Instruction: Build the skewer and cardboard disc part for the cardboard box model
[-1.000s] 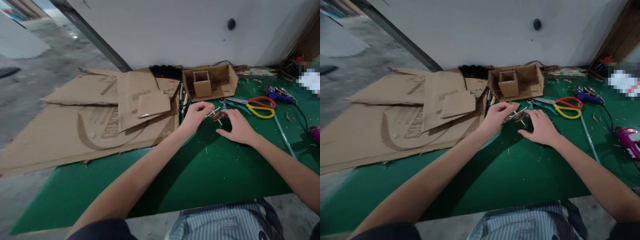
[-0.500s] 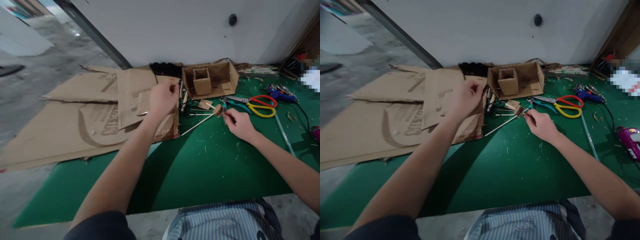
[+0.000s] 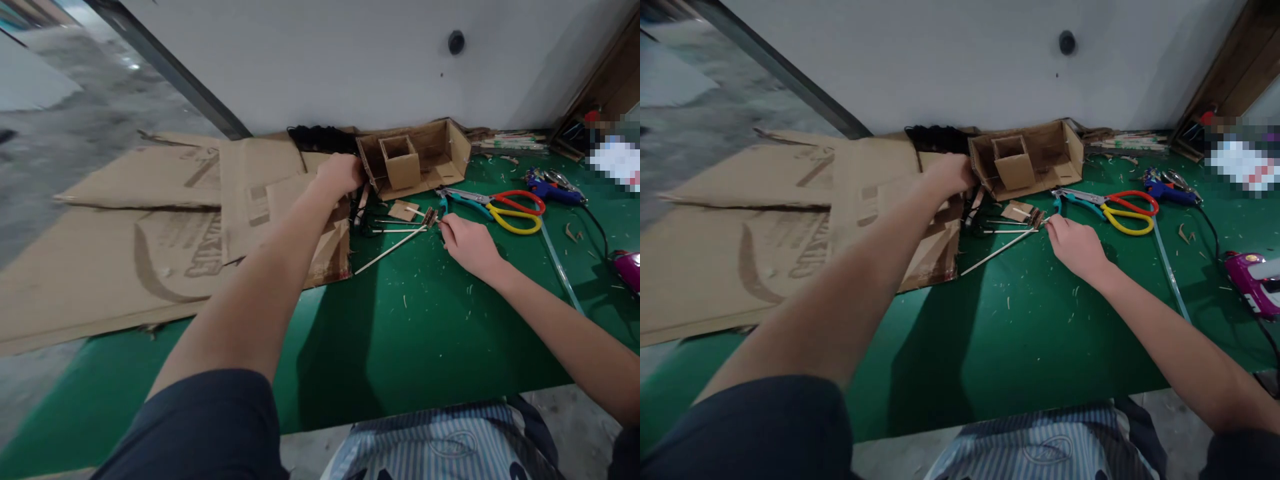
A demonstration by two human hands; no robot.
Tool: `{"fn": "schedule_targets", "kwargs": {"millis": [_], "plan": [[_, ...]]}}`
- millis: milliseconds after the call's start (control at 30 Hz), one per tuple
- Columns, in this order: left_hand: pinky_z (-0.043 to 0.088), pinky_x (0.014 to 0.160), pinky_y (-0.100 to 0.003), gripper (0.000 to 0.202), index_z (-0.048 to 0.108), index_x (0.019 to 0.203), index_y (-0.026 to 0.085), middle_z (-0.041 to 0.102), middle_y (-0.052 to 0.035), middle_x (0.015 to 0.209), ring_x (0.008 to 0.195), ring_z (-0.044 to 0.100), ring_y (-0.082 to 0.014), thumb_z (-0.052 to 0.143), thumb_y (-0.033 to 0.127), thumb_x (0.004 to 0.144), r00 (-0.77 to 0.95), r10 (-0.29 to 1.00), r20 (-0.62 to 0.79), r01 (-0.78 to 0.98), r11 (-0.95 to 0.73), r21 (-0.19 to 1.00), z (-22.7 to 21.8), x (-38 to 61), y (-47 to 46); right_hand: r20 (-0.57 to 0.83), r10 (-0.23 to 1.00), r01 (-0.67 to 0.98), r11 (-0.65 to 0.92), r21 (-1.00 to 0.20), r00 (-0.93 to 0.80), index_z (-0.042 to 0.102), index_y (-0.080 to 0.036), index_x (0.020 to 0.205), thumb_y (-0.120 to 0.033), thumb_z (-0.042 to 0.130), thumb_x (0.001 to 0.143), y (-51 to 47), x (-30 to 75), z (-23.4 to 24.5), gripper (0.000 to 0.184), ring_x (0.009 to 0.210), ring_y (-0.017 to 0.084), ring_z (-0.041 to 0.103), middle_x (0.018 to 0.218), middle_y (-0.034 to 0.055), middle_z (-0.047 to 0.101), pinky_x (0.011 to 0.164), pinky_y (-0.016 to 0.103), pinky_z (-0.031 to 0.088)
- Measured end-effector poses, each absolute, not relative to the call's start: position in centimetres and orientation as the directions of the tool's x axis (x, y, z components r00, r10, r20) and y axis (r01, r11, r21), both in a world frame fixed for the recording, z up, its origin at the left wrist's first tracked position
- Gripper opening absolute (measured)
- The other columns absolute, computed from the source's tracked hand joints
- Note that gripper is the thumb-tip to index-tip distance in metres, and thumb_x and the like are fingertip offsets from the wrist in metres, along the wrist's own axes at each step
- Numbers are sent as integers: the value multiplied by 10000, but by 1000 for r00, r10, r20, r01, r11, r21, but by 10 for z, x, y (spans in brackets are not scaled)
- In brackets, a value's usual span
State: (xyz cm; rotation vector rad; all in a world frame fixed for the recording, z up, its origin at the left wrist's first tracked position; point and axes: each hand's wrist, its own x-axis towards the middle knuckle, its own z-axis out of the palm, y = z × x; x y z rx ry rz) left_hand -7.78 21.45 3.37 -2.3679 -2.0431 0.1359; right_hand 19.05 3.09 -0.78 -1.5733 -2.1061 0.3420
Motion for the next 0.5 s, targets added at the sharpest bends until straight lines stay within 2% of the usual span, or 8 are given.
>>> {"fn": "schedule_targets", "kwargs": {"millis": [133, 233, 300, 400, 500], "plan": [[539, 899, -416, 463, 736, 1276, 75, 717, -274, 1308, 1214, 687, -432, 612, 345, 921, 47, 998, -43, 995, -50, -85, 33, -70, 219, 268, 947, 849, 286, -445, -178, 634, -187, 1036, -291, 398, 1068, 39, 197, -11, 260, 801, 211, 691, 913, 109, 751, 701, 315, 423], [542, 876, -407, 447, 733, 1283, 87, 729, -258, 1290, 1203, 693, -419, 634, 308, 907, -43, 998, -39, 999, 43, 1, 32, -66, 220, 292, 938, 841, 308, -445, -189, 639, -193, 1042, -318, 419, 1066, 40, 200, -14, 255, 816, 220, 683, 914, 108, 752, 721, 325, 434], [534, 850, -381, 482, 715, 1312, 74, 727, -248, 1300, 1164, 697, -379, 621, 341, 921, -123, 992, 6, 988, 122, 96, 31, -67, 219, 302, 932, 821, 326, -468, -199, 641, -194, 1039, -327, 433, 1061, 40, 202, -15, 248, 821, 223, 680, 914, 106, 751, 730, 330, 438], [484, 774, -304, 467, 725, 1266, 48, 755, -193, 1219, 973, 672, -241, 566, 351, 948, -227, 973, 41, 952, 212, 221, 36, -78, 213, 307, 929, 764, 348, -543, -204, 641, -194, 1036, -333, 448, 1056, 39, 204, -14, 239, 811, 213, 673, 928, 101, 747, 734, 329, 442], [433, 744, -288, 427, 751, 1122, -2, 751, -165, 1043, 830, 578, -172, 447, 260, 977, -229, 970, 88, 950, 202, 238, 50, -93, 198, 312, 922, 712, 376, -593, -227, 651, -205, 1039, -353, 479, 1045, 38, 204, -11, 227, 785, 199, 643, 904, 76, 732, 726, 328, 431]]}}
